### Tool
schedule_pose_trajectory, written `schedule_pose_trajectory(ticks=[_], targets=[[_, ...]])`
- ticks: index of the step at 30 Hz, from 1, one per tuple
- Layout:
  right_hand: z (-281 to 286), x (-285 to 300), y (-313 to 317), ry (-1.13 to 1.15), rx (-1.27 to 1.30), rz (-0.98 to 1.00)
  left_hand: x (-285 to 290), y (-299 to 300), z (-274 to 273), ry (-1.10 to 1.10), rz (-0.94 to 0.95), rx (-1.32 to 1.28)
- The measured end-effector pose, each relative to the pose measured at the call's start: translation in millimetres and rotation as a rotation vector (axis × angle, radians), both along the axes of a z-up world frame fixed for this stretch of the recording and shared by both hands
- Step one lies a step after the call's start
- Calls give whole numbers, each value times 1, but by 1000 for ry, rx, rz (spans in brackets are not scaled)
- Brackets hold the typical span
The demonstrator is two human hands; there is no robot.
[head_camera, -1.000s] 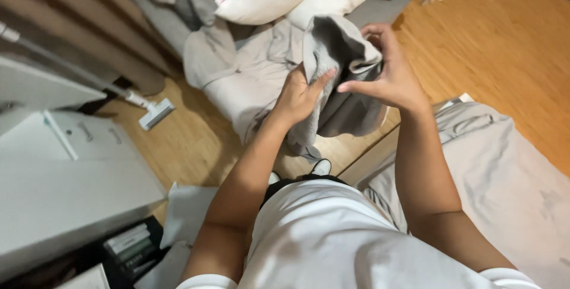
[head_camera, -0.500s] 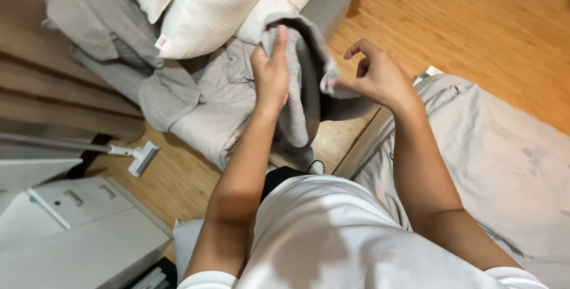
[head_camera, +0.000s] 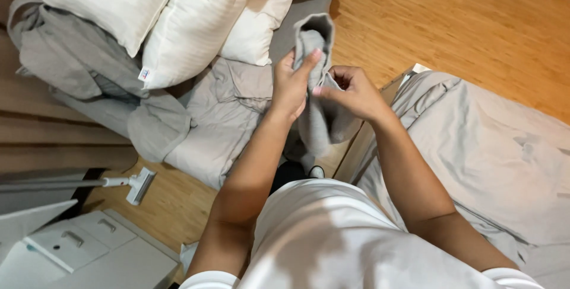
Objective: The person picks up a gray towel from a sofa, shakes it out, and folds it into a neat rectangle. They place the folded towel on a bed next to other linens, then return to the sofa to pick up and fold a second gray towel.
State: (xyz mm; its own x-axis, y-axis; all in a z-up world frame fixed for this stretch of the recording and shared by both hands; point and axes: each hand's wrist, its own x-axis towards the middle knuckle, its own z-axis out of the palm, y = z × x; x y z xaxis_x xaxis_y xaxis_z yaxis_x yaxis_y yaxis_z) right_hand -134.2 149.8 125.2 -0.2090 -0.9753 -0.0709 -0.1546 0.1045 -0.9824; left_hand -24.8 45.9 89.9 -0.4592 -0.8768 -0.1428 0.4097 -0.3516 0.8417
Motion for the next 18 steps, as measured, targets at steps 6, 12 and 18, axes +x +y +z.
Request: schedule_pose_trajectory(ticks=[6, 12, 18], targets=[[9, 1, -22, 111, -75, -184, 3, -21, 16, 169, -296, -254], [-31, -14, -53, -6, -126, -383, 19, -38, 53, -101, -278, -517], [-23, -13, -73, -106, -129, -504, 32, -64, -25, -369, -266, -513]])
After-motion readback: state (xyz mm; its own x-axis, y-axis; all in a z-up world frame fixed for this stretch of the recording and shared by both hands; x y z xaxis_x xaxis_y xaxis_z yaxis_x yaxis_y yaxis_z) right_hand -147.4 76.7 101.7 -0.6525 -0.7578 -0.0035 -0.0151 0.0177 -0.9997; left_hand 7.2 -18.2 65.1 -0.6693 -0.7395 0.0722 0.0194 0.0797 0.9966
